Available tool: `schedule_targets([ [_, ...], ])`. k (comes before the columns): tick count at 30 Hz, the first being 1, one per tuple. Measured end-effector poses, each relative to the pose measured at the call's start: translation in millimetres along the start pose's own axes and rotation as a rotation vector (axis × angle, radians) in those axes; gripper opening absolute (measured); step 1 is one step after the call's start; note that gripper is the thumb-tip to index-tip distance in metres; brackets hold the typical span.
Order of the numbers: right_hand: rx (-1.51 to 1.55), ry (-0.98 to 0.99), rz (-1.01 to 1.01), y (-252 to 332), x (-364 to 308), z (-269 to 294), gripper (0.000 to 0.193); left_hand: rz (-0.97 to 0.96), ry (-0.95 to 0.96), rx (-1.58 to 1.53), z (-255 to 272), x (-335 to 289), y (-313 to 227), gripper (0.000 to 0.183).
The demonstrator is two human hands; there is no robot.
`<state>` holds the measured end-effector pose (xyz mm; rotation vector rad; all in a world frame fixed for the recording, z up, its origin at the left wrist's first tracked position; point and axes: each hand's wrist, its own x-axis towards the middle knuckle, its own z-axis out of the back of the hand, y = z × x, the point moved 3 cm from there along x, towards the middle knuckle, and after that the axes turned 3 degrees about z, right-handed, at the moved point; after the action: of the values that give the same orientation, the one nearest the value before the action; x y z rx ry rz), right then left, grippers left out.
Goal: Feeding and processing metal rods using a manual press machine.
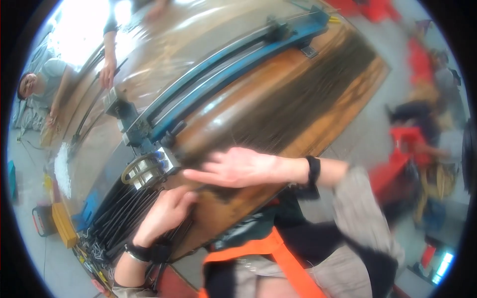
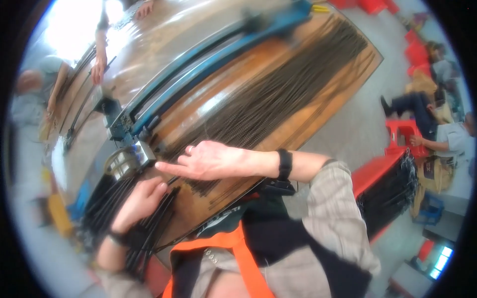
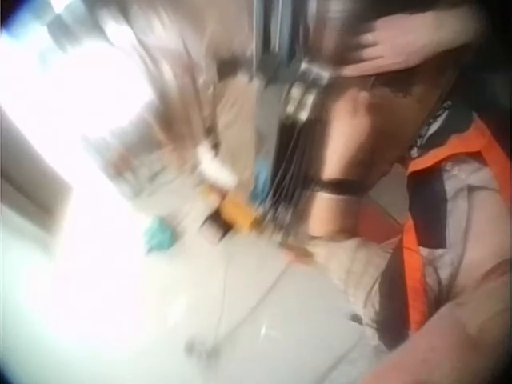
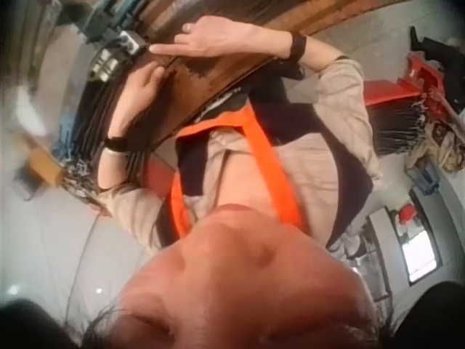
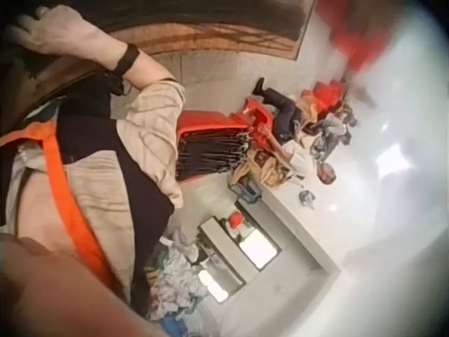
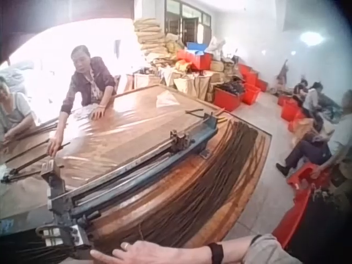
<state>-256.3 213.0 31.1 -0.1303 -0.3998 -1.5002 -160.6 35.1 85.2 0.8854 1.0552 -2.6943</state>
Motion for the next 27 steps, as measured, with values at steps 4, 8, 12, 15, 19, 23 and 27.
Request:
schedule_targets([
  [4, 0.088, -0.046, -0.166, 4.1, 16.2, -5.4, 0.069, 0.017, -0.208, 0.233, -17.4, 1.5, -11.1, 0.018],
  [8, 0.350, -0.492, -0.060, -24.6, 17.7, 3.0, 0.065, -0.268, -0.505, 0.378, 0.6, -7.6, -28.9, 0.020],
  [12, 0.883, -0.697, -0.411, -63.4, -9.6, 3.6, 0.052, -0.286, -0.601, 0.446, 36.1, -18.9, -40.3, 0.025],
  [15, 0.581, -0.560, -0.243, -49.5, -10.8, 2.5, 0.030, -0.265, -0.564, 0.453, 33.8, -18.5, -39.5, 0.028],
  [19, 0.230, -0.564, -0.298, -66.0, -17.9, 0.5, 0.013, -0.270, -0.625, 0.412, 39.9, -29.5, -31.4, 0.030],
  [23, 0.139, -0.231, -0.164, -64.2, -24.5, 7.1, 0.012, -0.278, -0.667, 0.388, 33.0, -38.5, -18.7, 0.031],
  [27, 0.032, 0.032, -0.044, -42.2, -11.9, -17.8, 0.014, -0.233, -0.622, 0.382, 19.6, -40.9, -10.0, 0.030],
])
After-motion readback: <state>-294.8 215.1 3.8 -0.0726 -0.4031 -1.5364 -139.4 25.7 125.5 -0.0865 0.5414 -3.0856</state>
